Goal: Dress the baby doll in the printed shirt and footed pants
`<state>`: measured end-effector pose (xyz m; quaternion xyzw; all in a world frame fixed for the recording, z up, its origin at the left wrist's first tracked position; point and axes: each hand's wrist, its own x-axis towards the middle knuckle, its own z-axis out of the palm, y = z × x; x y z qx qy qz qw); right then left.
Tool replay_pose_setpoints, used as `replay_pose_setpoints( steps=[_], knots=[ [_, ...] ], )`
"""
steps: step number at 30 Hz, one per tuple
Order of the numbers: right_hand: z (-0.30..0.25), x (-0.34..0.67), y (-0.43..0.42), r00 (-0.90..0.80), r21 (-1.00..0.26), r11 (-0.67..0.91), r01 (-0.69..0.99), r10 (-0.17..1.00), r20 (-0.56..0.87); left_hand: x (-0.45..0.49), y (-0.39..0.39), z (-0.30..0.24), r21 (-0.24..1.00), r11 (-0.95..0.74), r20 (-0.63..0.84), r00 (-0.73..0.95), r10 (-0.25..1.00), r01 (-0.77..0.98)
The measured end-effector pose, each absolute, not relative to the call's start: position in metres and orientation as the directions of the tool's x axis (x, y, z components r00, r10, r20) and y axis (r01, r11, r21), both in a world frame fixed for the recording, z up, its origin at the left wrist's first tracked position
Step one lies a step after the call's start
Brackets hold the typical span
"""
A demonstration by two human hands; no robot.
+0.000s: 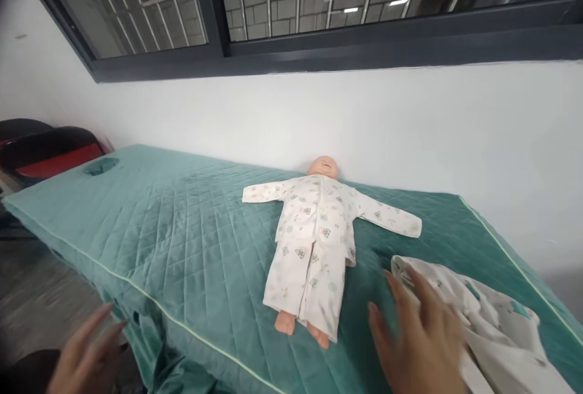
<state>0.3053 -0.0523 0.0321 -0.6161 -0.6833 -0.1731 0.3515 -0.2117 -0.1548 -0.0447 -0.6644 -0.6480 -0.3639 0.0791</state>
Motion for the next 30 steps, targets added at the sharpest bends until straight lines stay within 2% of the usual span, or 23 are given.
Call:
replay_pose_setpoints(
  steps=[1, 3, 6, 9, 14, 18, 22, 30],
  knots=[
    [0.032, 0.299, -0.038, -0.020, -0.226, 0.238, 0.945, 0.729, 0.684, -0.183, -0.129, -0.042, 0.325, -0.169, 0.677, -0.104, 0.729, 0.930],
    [0.036, 0.286, -0.005, 0.003, -0.341, 0.275, 0.899, 0.775, 0.632, -0.114, -0.074, -0.027, 0.291, -0.373, 0.777, 0.011, 0.630, 0.881],
    [0.049, 0.270, 0.056, 0.087, -0.547, 0.267, 0.793, 0.840, 0.535, -0.010, 0.009, 0.015, 0.323, -0.577, 0.793, 0.118, 0.597, 0.750],
    [0.060, 0.260, 0.120, 0.126, -0.622, 0.290, 0.727, 0.835, 0.536, 0.064, 0.088, 0.056, 0.386, -0.656, 0.755, 0.187, 0.629, 0.648],
    [0.050, 0.259, 0.172, 0.110, -0.709, 0.279, 0.647, 0.887, 0.448, 0.117, 0.181, 0.067, 0.585, -0.567, 0.557, 0.221, 0.801, 0.580],
    [0.037, 0.265, 0.167, 0.033, -0.722, 0.312, 0.618, 0.907, 0.420, 0.119, 0.202, 0.050, 0.607, -0.522, 0.465, 0.265, 0.845, 0.599],
    [0.038, 0.265, 0.164, 0.021, -0.716, 0.277, 0.640, 0.926, 0.377, 0.112, 0.199, 0.042, 0.674, -0.447, 0.377, 0.247, 0.893, 0.588],
    [0.043, 0.263, 0.163, 0.041, -0.719, 0.207, 0.663, 0.950, 0.311, 0.112, 0.195, 0.048, 0.730, -0.392, 0.311, 0.239, 0.920, 0.561]
  ],
)
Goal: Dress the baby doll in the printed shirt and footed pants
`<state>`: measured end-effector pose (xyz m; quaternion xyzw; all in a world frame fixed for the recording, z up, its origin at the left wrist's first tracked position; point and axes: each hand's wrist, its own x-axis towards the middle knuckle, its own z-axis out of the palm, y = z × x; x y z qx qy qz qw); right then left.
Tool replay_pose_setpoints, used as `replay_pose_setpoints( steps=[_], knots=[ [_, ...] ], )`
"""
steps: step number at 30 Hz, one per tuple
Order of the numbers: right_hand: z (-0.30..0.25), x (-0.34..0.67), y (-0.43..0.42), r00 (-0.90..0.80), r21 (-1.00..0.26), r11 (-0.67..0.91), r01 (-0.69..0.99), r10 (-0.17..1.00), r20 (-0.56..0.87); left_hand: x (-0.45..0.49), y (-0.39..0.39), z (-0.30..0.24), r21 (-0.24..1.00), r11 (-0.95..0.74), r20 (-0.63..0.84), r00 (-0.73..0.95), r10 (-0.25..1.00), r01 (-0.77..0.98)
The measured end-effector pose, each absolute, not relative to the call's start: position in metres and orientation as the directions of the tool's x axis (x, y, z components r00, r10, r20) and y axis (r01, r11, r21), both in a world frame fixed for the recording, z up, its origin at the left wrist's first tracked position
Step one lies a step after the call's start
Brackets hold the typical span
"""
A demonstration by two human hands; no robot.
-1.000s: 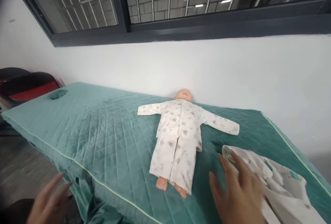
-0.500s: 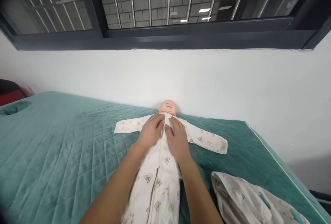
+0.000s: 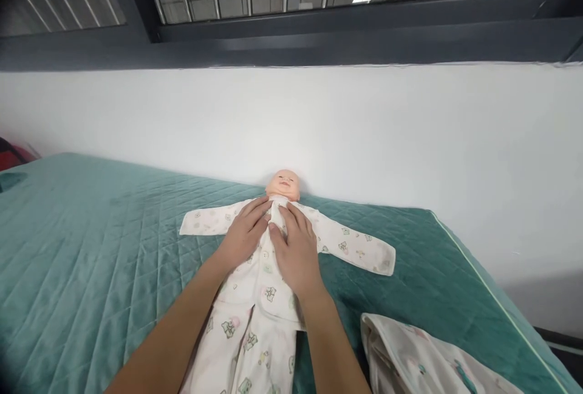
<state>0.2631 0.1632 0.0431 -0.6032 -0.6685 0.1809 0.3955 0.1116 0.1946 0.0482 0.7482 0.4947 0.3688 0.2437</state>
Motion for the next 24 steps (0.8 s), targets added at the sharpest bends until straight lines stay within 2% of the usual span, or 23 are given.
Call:
replay_pose_setpoints(
  steps=[16, 24],
  knots=[
    [0.0475, 0.2578, 0.1661, 0.072, -0.709, 0.149, 0.690, 0.960, 0.272, 0.1107, 0.1950, 0.0491, 0.733, -0.386, 0.303, 0.239, 0.922, 0.560],
    [0.0425, 0.2591, 0.1684, 0.057, -0.702, 0.186, 0.687, 0.950, 0.307, 0.1084, 0.1975, 0.0467, 0.737, -0.393, 0.306, 0.248, 0.919, 0.550]
  ],
)
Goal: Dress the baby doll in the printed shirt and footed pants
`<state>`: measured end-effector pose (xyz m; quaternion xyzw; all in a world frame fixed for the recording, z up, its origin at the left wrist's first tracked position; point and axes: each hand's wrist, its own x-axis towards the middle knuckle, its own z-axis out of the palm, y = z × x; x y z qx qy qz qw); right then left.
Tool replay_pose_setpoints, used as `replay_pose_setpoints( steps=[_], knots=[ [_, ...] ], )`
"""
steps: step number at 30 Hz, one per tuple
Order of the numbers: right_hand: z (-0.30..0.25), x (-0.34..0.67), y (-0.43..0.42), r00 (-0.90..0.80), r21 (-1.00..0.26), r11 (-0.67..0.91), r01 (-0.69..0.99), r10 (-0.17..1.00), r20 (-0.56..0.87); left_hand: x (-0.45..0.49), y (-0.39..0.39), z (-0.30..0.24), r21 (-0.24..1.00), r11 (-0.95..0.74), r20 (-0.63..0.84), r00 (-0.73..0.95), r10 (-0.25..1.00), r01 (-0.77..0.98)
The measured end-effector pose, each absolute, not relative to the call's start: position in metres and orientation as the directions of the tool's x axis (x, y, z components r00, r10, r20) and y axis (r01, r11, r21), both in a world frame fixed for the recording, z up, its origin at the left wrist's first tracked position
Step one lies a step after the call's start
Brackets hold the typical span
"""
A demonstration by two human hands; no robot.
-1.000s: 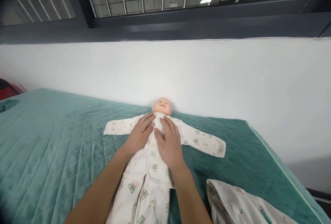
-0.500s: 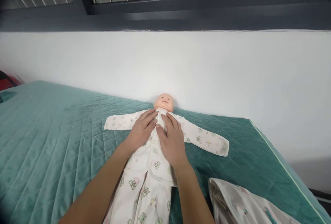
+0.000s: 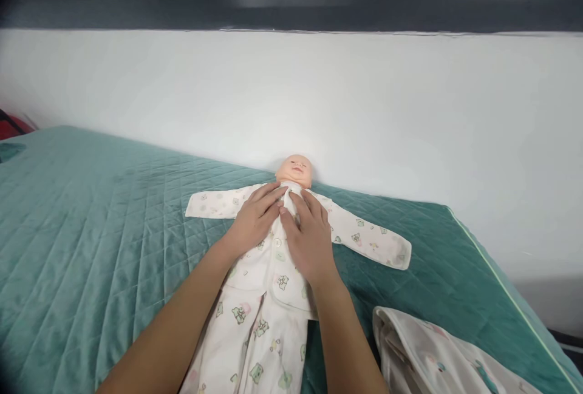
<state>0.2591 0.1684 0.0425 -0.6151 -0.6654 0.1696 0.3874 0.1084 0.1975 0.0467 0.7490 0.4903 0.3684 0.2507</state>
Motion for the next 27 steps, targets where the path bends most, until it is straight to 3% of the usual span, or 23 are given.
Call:
replay_pose_setpoints(
  steps=[11, 18, 27],
  knots=[
    [0.0392, 0.2617, 0.1690, 0.023, -0.672, 0.192, 0.715, 0.955, 0.297, 0.1077, 0.1945, 0.0503, 0.717, -0.403, 0.306, 0.263, 0.915, 0.568],
    [0.0442, 0.2574, 0.1669, 0.135, -0.766, 0.131, 0.629, 0.952, 0.273, 0.1078, 0.1938, 0.0511, 0.717, -0.400, 0.297, 0.269, 0.916, 0.572],
    [0.0434, 0.2572, 0.1659, 0.184, -0.821, 0.178, 0.542, 0.929, 0.322, 0.1072, 0.1936, 0.0517, 0.732, -0.413, 0.323, 0.257, 0.911, 0.542]
  ],
)
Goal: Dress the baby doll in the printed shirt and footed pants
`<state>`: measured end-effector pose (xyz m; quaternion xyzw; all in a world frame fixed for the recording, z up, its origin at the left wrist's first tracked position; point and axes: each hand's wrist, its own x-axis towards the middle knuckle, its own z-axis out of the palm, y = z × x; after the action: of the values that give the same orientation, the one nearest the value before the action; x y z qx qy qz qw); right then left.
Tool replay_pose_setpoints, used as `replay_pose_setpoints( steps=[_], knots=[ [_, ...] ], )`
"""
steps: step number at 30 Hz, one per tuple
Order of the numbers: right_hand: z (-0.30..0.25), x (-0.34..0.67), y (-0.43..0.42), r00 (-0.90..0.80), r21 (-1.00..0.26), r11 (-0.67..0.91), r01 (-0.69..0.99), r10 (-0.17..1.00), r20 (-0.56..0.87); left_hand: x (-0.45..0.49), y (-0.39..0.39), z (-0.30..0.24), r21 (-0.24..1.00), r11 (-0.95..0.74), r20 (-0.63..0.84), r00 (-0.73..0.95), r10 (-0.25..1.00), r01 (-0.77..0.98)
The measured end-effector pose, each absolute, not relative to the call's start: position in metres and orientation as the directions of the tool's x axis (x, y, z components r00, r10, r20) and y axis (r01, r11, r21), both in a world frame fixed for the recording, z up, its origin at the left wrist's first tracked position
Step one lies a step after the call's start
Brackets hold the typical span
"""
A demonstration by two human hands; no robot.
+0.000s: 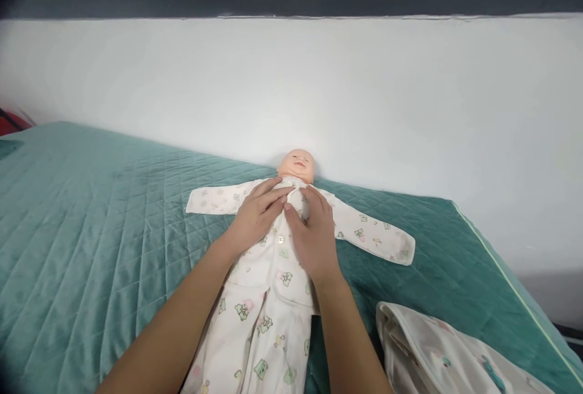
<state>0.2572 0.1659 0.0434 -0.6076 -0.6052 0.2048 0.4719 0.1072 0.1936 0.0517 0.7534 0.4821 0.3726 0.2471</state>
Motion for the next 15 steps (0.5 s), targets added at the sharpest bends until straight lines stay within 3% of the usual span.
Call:
replay_pose_setpoints(
  steps=[7, 15],
  knots=[
    [0.041, 0.258, 0.159, 0.246, -0.889, 0.273, 0.367, 0.893, 0.376, 0.105, 0.189, 0.053, 0.764, -0.464, 0.413, 0.212, 0.886, 0.449],
    [0.036, 0.254, 0.132, 0.211, -0.847, 0.311, 0.431, 0.878, 0.430, 0.098, 0.182, 0.045, 0.823, -0.470, 0.433, 0.183, 0.882, 0.319]
  ],
)
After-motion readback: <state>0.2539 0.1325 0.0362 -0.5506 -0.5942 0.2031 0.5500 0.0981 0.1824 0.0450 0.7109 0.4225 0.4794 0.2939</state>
